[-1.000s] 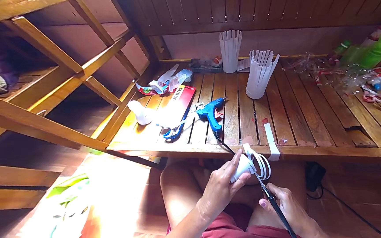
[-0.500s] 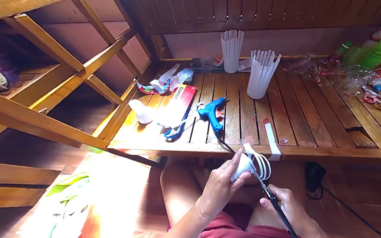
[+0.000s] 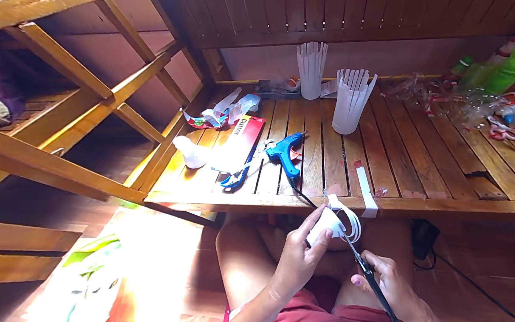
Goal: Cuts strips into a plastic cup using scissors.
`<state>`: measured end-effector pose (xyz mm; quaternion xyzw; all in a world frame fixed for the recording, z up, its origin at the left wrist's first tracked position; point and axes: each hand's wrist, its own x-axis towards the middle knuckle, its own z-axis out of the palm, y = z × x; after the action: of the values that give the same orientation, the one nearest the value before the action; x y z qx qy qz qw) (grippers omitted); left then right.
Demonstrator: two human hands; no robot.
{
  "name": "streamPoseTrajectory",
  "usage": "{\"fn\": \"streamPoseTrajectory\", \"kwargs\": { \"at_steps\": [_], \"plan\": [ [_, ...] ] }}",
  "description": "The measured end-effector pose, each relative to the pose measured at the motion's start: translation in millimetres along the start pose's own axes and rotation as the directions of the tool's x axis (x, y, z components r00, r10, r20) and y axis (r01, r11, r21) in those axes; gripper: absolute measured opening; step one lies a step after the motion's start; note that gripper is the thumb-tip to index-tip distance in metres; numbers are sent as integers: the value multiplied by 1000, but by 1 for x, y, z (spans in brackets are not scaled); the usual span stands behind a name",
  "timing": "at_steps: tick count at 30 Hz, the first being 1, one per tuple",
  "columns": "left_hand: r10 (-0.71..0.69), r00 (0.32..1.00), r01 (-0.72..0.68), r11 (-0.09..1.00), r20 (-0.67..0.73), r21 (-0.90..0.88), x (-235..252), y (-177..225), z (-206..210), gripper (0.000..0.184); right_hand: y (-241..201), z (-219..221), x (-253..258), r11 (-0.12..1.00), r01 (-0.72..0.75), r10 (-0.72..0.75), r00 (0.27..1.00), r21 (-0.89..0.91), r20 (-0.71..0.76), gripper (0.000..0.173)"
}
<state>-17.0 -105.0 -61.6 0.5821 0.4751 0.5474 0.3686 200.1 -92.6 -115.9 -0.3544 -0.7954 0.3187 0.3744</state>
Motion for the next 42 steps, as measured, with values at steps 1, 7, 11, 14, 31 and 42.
{"fn": "streamPoseTrajectory", "kwargs": {
  "at_steps": [1, 7, 11, 14, 31, 42],
  "plan": [
    [46, 999, -46, 998, 1, 52, 0, -1, -1, 47, 0, -1, -1, 1000, -10, 10, 1000, -3, 17, 62],
    [274, 958, -286, 893, 85, 346, 2, -10, -2, 53, -7, -9, 0, 993, -106, 111, 988, -49, 105, 71],
    [290, 952, -304, 865, 95, 399, 1, -13, -3, 52, -10, -9, 0, 989, -131, 137, 985, -67, 108, 65],
    [300, 949, -312, 859, 94, 407, 1, -13, -3, 52, -10, -7, 0, 990, -128, 133, 987, -66, 92, 64],
    [320, 942, -333, 852, 101, 405, 5, -13, -6, 53, -5, 1, -3, 998, -36, 36, 999, -52, -9, 60],
    [347, 931, -360, 836, 110, 414, 6, -12, -8, 51, -4, 5, -4, 999, -10, 8, 999, -30, -46, 58]
  ]
}}
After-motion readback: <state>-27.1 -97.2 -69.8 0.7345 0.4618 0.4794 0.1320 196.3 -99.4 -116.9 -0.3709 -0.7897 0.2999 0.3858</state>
